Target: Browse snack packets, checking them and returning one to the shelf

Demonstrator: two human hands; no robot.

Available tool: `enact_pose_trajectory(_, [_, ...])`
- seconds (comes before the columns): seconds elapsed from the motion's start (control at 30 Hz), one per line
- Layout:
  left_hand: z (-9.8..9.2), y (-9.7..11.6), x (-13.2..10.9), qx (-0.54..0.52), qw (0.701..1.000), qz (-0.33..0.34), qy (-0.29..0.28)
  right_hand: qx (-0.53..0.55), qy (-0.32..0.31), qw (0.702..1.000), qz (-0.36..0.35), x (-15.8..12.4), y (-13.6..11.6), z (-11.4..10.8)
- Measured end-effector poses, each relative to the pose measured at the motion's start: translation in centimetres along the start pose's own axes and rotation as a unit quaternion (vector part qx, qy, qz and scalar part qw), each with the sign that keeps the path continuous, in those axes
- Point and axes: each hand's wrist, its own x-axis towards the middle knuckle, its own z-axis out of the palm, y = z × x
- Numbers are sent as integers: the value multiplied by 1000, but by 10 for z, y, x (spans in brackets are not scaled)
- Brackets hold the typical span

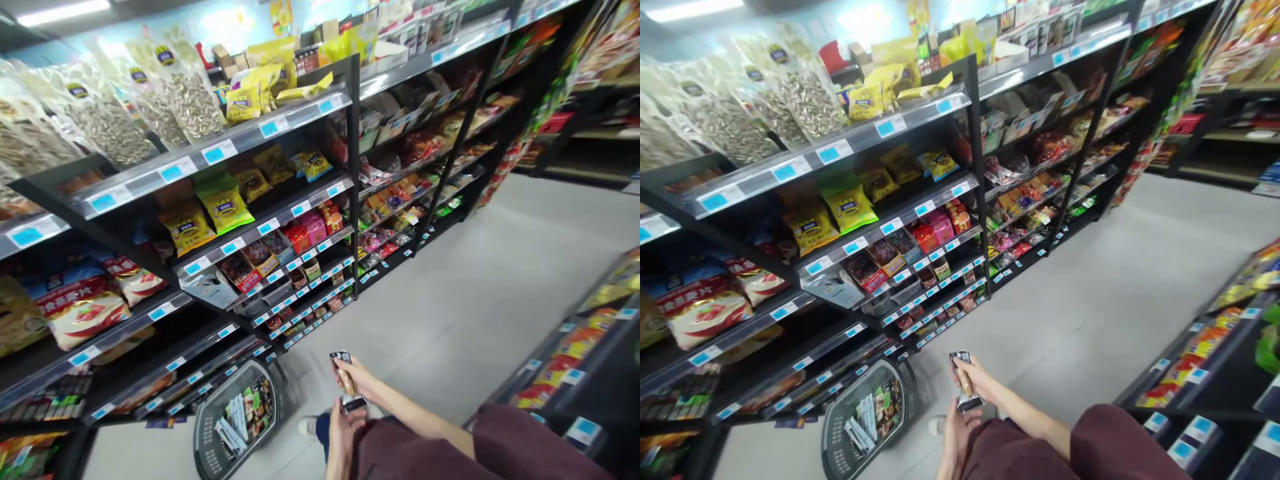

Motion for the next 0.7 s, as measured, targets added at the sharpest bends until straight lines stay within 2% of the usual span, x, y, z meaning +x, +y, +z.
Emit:
enact_pose_trajectory(0.07, [12, 5, -11, -13, 1000, 16, 4, 18, 8, 1000, -18, -11, -8, -10])
enact_pose_trajectory(0.17, [29, 10, -19, 51, 997, 45, 31, 38, 3, 998, -45, -21, -18, -14])
enact_pose_trajectory(0.27, [47, 4, -22, 88, 991, 90, 52, 49, -7, 996, -68, -34, -26, -11])
enact_pose_trajectory(0.4, [65, -6, -26, 102, 981, 162, 41, 81, -12, 994, -67, -57, -37, -12])
enact_pose_trajectory(0.47, [70, -10, -28, 121, 973, 194, 35, 116, -47, 992, -30, -67, -42, -18])
enact_pose_trajectory(0.6, [80, -19, -29, 106, 971, 206, 63, 190, -172, 966, 40, -76, -46, -29])
enact_pose_trajectory(0.7, [85, -21, -27, 133, 964, 204, 105, 239, -200, 949, 55, -73, -48, -27])
